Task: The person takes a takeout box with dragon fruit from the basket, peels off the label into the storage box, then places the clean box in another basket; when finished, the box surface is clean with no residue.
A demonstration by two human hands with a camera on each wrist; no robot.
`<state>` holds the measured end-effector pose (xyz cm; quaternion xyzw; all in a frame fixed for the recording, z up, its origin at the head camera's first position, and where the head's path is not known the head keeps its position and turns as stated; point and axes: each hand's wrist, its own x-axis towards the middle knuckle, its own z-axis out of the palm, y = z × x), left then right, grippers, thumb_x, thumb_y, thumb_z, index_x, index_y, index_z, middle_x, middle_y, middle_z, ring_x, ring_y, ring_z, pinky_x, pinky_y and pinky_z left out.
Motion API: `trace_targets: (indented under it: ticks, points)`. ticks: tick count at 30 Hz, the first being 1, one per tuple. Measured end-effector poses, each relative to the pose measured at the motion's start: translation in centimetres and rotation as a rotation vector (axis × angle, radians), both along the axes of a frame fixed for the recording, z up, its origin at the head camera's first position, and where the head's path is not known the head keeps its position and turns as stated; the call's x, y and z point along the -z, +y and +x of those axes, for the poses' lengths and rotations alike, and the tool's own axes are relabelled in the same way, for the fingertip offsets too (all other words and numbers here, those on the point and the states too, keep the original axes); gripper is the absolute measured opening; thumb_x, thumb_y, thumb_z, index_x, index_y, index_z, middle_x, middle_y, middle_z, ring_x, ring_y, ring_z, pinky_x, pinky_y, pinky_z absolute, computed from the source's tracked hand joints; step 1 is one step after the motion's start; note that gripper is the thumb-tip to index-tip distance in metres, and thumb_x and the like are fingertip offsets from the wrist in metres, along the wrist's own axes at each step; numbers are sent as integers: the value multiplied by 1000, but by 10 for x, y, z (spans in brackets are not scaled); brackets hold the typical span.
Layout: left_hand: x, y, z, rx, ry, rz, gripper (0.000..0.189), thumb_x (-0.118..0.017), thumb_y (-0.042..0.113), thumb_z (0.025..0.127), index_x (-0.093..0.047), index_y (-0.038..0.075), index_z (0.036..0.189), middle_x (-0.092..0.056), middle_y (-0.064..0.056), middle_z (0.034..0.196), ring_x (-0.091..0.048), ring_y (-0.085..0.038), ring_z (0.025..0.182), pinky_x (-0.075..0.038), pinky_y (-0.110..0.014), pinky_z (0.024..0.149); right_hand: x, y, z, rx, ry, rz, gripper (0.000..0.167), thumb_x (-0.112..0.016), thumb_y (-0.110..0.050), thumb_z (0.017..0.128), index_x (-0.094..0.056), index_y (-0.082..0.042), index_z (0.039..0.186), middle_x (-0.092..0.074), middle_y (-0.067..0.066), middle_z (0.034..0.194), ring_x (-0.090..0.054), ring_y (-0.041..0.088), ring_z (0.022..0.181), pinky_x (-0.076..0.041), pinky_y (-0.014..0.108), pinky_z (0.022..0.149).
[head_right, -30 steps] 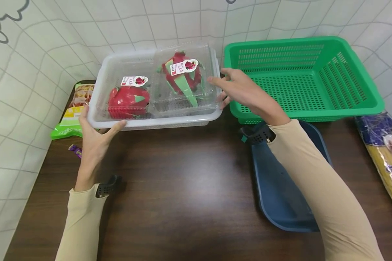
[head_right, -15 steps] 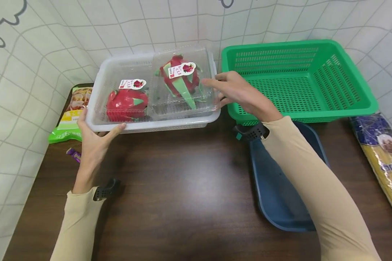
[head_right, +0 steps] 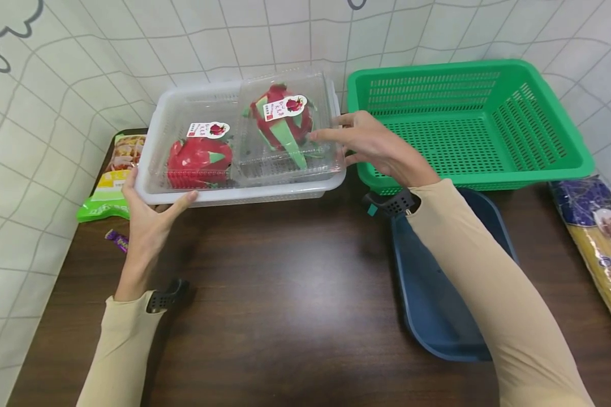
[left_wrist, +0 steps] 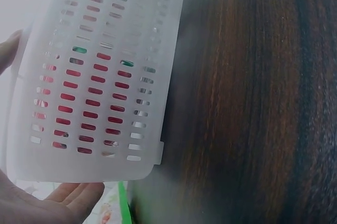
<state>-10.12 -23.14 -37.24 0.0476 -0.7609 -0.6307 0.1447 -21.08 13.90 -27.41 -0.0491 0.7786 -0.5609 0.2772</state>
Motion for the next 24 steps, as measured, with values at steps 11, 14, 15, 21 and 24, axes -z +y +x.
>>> trace_targets:
  ticks: [11, 14, 15, 21, 24]
  points:
    - [0, -1, -1, -12, -10, -12, 107, -83, 13, 88, -8, 20, 164, -31, -4, 159, -35, -23, 145, -34, -49, 122, -3, -5, 3, 81, -14, -35, 90, -71, -30, 99, -17, -6, 167, -46, 12, 137, -53, 25, 109, -64, 41, 75]
    - [0, -1, -1, -14, -15, -10, 108, -83, 12, 87, -7, 21, 164, -31, -4, 160, -35, -23, 145, -33, -50, 123, -2, -6, 4, 93, -19, -50, 89, -71, -29, 100, -18, -6, 167, -46, 14, 141, -53, 27, 113, -64, 42, 73]
    - [0, -1, -1, -12, -14, -10, 108, -83, 12, 87, -7, 21, 164, -30, -4, 160, -34, -23, 145, -32, -50, 123, -2, -7, 4, 97, -24, -58, 88, -70, -29, 100, -18, -7, 167, -44, 15, 145, -52, 29, 118, -64, 42, 73]
    - [0, -1, -1, -11, -3, -12, 106, -82, 12, 88, -9, 20, 164, -31, -4, 159, -35, -22, 145, -33, -51, 122, -4, -11, 5, 122, -44, -185, 78, -63, -21, 103, -19, -4, 166, -26, 14, 167, -31, 35, 151, -63, 47, 81]
    - [1, -1, -1, -13, -6, -19, 106, -82, 13, 87, -8, 20, 164, -31, -4, 160, -34, -22, 145, -33, -51, 122, -2, -13, 5, 136, -22, -248, 72, -58, -18, 104, -22, -2, 165, -25, 14, 167, -33, 33, 148, -63, 45, 84]
